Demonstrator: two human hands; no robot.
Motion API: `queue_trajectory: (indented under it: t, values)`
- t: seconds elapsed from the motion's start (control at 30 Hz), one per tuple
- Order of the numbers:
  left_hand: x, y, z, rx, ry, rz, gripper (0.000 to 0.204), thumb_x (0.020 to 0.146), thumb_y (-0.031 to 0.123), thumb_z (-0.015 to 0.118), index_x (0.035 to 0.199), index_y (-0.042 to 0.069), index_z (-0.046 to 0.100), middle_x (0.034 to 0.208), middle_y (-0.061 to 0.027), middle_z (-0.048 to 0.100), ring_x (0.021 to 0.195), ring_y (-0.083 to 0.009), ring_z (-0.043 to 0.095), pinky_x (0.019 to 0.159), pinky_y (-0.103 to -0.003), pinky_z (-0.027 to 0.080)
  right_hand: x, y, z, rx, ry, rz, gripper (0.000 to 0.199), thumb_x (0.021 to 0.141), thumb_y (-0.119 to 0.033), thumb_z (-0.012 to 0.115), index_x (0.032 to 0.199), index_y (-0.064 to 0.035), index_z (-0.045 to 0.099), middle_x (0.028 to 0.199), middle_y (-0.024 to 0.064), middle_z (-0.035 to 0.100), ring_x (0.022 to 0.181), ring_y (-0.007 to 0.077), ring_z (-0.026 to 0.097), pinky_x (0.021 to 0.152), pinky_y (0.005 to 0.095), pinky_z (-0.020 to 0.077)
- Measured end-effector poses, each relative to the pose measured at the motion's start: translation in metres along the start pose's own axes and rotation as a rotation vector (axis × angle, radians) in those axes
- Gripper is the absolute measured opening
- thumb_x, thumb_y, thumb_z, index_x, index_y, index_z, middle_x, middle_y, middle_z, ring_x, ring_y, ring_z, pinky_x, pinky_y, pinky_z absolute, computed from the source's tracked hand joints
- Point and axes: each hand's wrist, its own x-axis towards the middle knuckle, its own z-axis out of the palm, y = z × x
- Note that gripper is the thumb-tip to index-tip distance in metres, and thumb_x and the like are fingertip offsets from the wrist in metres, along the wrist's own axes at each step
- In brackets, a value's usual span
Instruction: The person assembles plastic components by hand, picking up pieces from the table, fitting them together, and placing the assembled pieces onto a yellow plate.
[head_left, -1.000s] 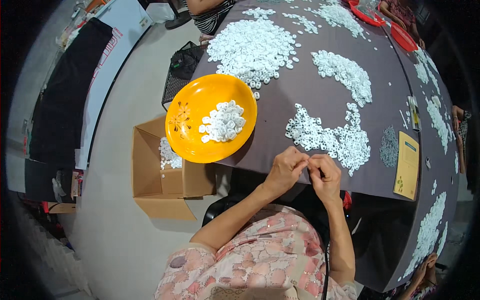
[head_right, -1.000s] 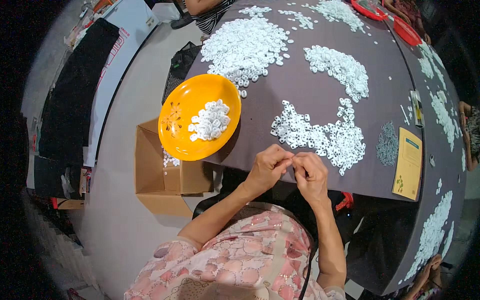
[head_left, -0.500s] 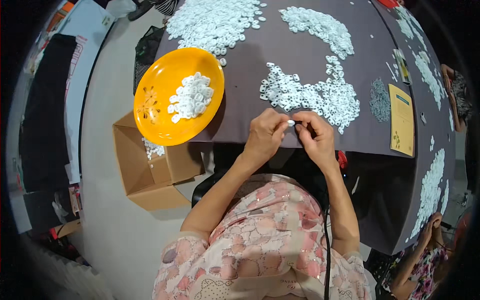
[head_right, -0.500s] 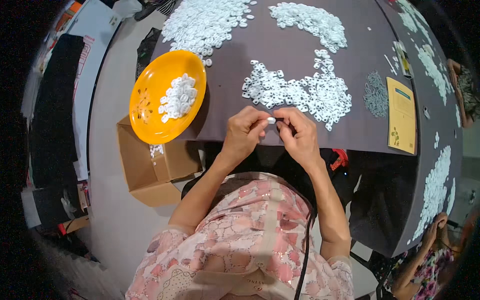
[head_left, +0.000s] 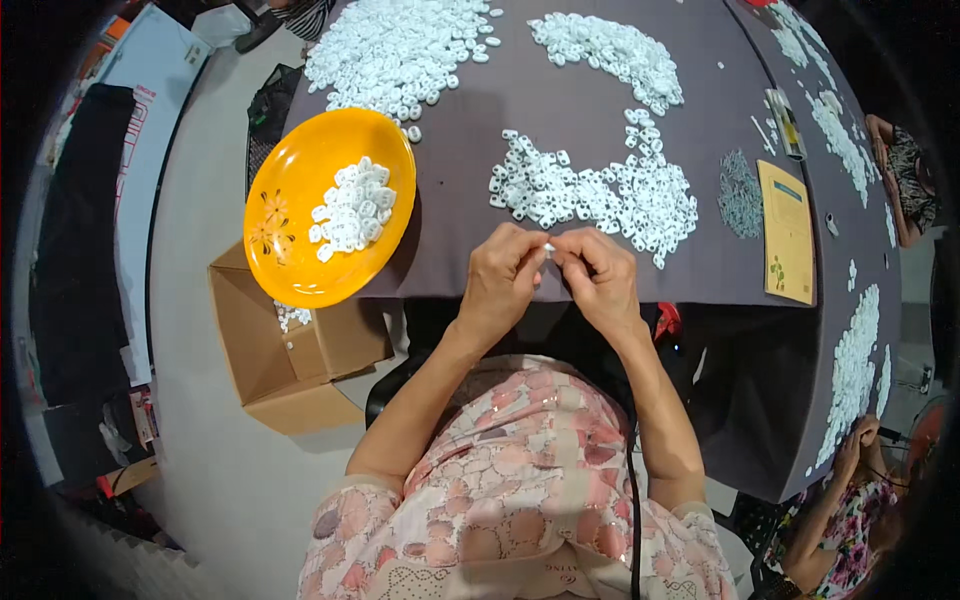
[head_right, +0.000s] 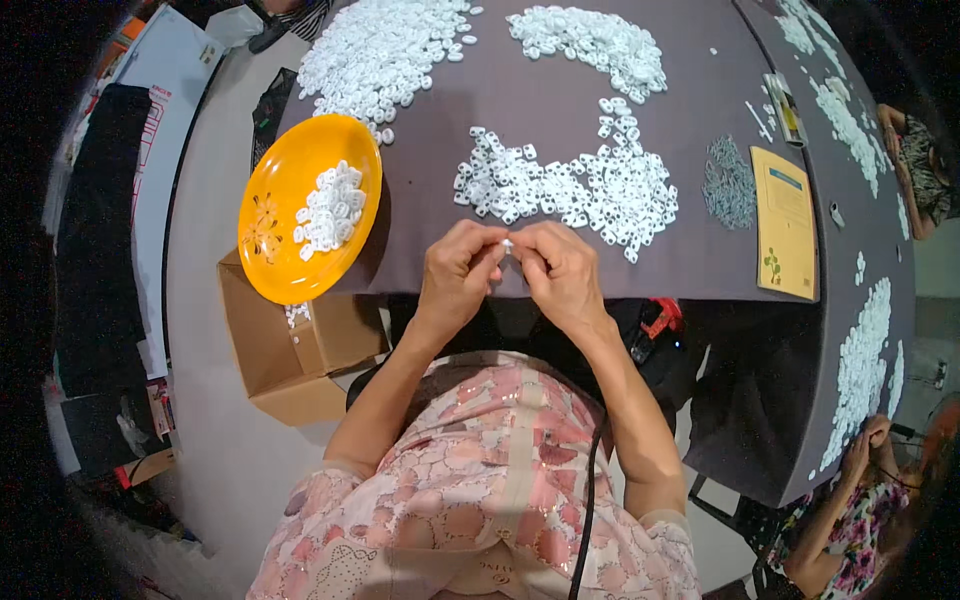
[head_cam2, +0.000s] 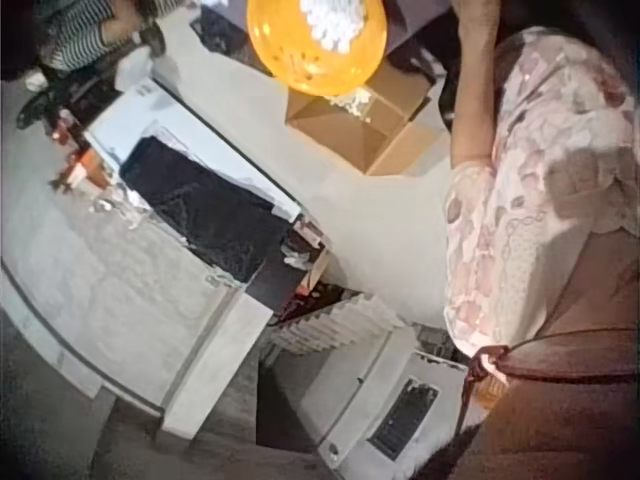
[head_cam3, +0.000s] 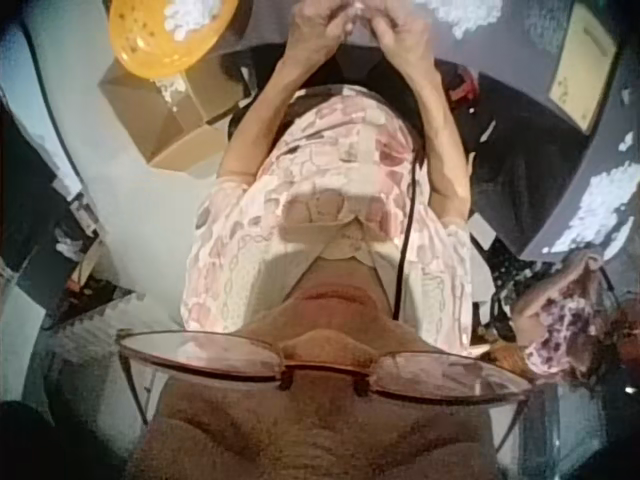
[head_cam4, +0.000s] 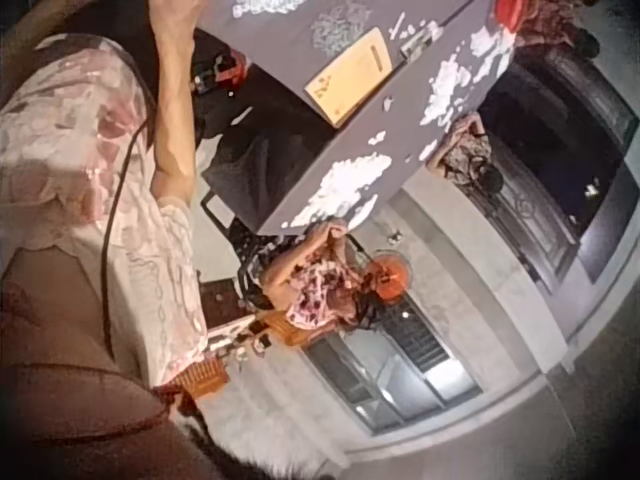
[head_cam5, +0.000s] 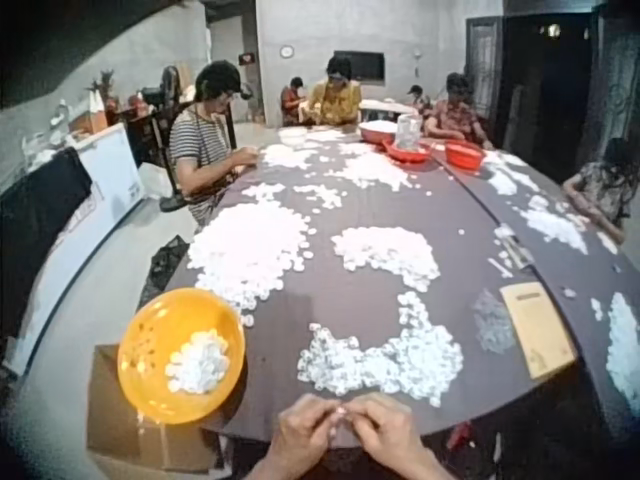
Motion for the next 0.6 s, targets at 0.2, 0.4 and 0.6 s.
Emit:
queue_trajectory:
  t: [0.2,0.4,0.6]
  values:
    - [0.008,-0.011,0.002,0.081,-0.002,0.061,0.015,0.079,-0.004,0.057,0.094,-0.002,0.061,0.079,-0.0055,0.056,0.057,-0.0092,0.055,0.051,-0.022,0.044,0.005,0.005,0.001,-0.015,0.007,0.022,0.016,0.073,0.005,0.056,0.087,-0.0016,0.062,0.071,0.0087,0.059,0.062,0.0208,0.057,0.056,0.0294,0.0443]
    - [0.013,-0.006,0.004,0.123,0.016,0.089,0.021,0.075,-0.003,0.06,0.096,-0.002,0.061,0.075,-0.0053,0.053,0.058,-0.0099,0.052,0.052,-0.023,0.042,0.006,0.006,0.0,0.037,0.007,0.036,0.018,0.072,0.006,0.056,0.087,-0.0018,0.062,0.071,0.0088,0.058,0.062,0.0203,0.056,0.057,0.0289,0.0441]
    - [0.009,-0.008,-0.001,0.121,-0.001,0.135,0.02,0.076,-0.003,0.061,0.096,0.0,0.062,0.074,-0.0054,0.053,0.058,-0.0102,0.052,0.051,-0.023,0.042,0.004,0.002,-0.002,0.005,-0.019,0.007,0.019,0.071,0.008,0.054,0.087,-0.001,0.061,0.073,0.0094,0.058,0.064,0.0208,0.057,0.058,0.0293,0.0445]
